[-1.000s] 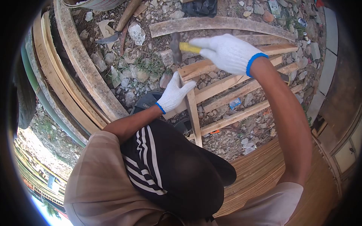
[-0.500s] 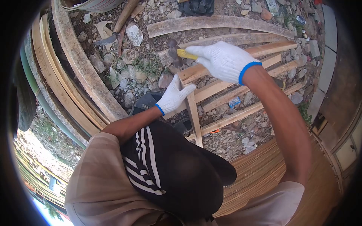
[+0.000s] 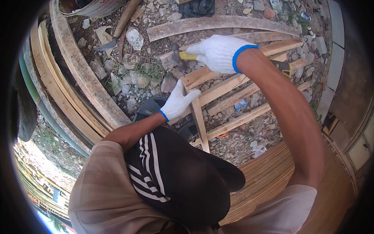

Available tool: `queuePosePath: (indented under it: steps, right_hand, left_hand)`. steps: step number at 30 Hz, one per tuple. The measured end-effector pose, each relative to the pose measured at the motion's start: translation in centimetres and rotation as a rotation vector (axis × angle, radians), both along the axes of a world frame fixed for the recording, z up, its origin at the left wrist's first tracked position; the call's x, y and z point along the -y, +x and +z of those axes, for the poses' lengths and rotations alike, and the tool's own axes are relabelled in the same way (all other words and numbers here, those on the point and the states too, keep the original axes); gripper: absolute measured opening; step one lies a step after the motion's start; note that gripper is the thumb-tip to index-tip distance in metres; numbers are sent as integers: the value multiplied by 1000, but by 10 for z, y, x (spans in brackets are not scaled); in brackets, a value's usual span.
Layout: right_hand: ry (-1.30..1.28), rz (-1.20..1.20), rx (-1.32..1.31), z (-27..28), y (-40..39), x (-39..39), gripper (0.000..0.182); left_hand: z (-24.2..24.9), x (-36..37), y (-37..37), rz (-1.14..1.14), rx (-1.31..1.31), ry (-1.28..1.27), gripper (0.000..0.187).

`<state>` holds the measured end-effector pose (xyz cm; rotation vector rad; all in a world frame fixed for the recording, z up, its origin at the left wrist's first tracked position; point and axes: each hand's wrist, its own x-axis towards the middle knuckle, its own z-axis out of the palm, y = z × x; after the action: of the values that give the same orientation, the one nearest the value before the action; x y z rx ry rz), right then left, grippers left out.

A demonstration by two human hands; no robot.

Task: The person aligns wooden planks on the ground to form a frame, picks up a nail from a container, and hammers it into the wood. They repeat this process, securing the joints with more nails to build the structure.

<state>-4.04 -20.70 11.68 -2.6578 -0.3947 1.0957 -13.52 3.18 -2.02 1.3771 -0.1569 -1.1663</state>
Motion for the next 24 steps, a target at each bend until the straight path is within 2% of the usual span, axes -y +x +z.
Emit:
queuePosePath:
  steps: [1,3,5,7,8,10,11,13,15,17,18,19,22,23,24]
  right_hand:
    - [-101,-40,-199,12,14,-13,41]
    - [-76,-91,-35,9,8,-4,41]
    - [-93,-202,170,13,8,7,43]
    - [-61,-349,381,13,14,12,45]
    - [-62,-352,389,13,13,9,45]
    - [84,-722,335,14,5,-4,45]
    - [83,-718,336,19,4,-7,45]
    - [-36,-260,-175,31,0,-13,41]
    - [-83,-232,-213,34,1,-18,42]
    - [-144,-328,-220,34,-6,-13,43]
    - [-55,-439,-146,32,-19,-7,45]
    - [-53,-431,-147,32,-29,-5,45]
    - [48,-836,172,39,-63,-3,50]
    - [50,-840,176,45,-71,-5,50]
    - [56,-1021,163,53,-80,-7,50]
  left_hand:
    - [1,-1,-1,-5,21,-8,67]
    - [-7,-2,-1,-3,7,4,68]
    - [8,0,10,4,-12,21,67]
    - [1,-1,7,-19,22,41,67]
    - [-2,0,7,-20,2,42,67]
    - [-2,0,6,-18,-26,44,67]
    - [2,-1,10,-24,-15,50,67]
    - [6,0,13,-33,1,54,68]
    - [7,0,9,-21,-10,23,69]
    - [6,-1,6,-14,-36,13,69]
    - [4,-3,5,-42,-44,37,69]
    - [2,-3,8,-63,-41,56,69]
    - [2,-3,10,-62,-39,77,70]
    - [0,-3,10,-103,-18,103,71]
    - [-5,-3,7,-47,-20,54,69]
